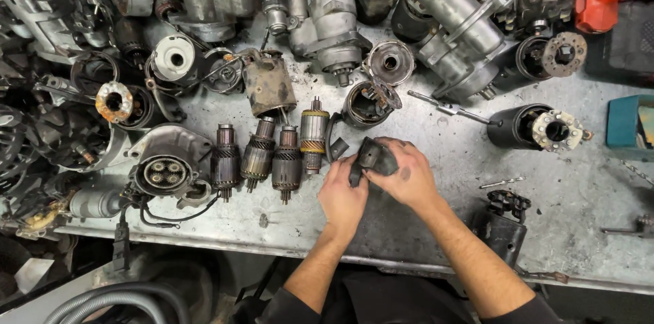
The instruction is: The person uses a power drill to drill into a cylindrical metal part secured in a blue floor vise. They then remove the part, place it on a workbench, and handle several small metal components before returning to the vise to secure the part again and resume drilling.
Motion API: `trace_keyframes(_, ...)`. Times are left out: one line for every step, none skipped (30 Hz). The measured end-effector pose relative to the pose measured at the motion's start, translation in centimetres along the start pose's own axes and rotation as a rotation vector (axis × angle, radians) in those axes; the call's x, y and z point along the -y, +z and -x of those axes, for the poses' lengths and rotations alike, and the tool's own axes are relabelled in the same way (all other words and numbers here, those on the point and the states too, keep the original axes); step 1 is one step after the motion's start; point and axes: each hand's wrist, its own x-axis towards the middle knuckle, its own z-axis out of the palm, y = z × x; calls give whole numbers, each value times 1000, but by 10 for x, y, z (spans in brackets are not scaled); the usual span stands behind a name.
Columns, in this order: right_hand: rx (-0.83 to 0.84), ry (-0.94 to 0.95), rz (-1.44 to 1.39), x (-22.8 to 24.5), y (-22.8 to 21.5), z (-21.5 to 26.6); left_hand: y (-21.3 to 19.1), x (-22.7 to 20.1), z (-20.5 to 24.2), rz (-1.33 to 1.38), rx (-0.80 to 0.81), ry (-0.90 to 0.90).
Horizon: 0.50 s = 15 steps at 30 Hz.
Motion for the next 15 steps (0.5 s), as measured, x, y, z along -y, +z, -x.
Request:
trace_keyframes(-8,4,15,-1,1,0,1,0,0,11,-16,18)
trace_keyframes(-15,8,31,-3,2,1,2,0,0,22,-33,36)
trace_keyframes(-14,10,31,-6,4,1,2,0,0,21,-32,35)
trace_keyframes(-41,-78,58,-9,6,2,2,0,0,9,-32,30)
trace_keyframes(-67,-168,83,-11,8,1,2,0,-1,-4,-34,25)
trace_keyframes(-65,-169,82,-12,8,2,2,-1,-1,-5,-35,24)
trace_keyframes(-124,-214,127,-12,9,2,1,-2,-1,-24,-45,41)
trace_keyframes(-182,-260,171,-12,9,3,1,-2,-2,-42,-55,58)
trace_keyframes(-181,-259,171,-13,7,4,-1,-5,-2,-42,-55,57)
trace_keyframes(-200,-202,118,-14,6,6,-4,-8,-2,-60,-31,11)
trace_keyframes(-220,-144,67,-16,4,8,-5,-11,-2,-76,-6,-33)
trace_keyframes(-220,-143,69,-18,1,12,-7,-11,-1,-74,-5,-33)
trace_keyframes(-263,-158,14,-21,-3,15,-9,-12,-2,-63,-35,-9)
trace_keyframes(-305,-174,-42,-23,-6,18,-11,-13,-3,-52,-65,14)
trace_keyframes(-305,-175,-41,-23,-11,23,-13,-14,1,-50,-67,14)
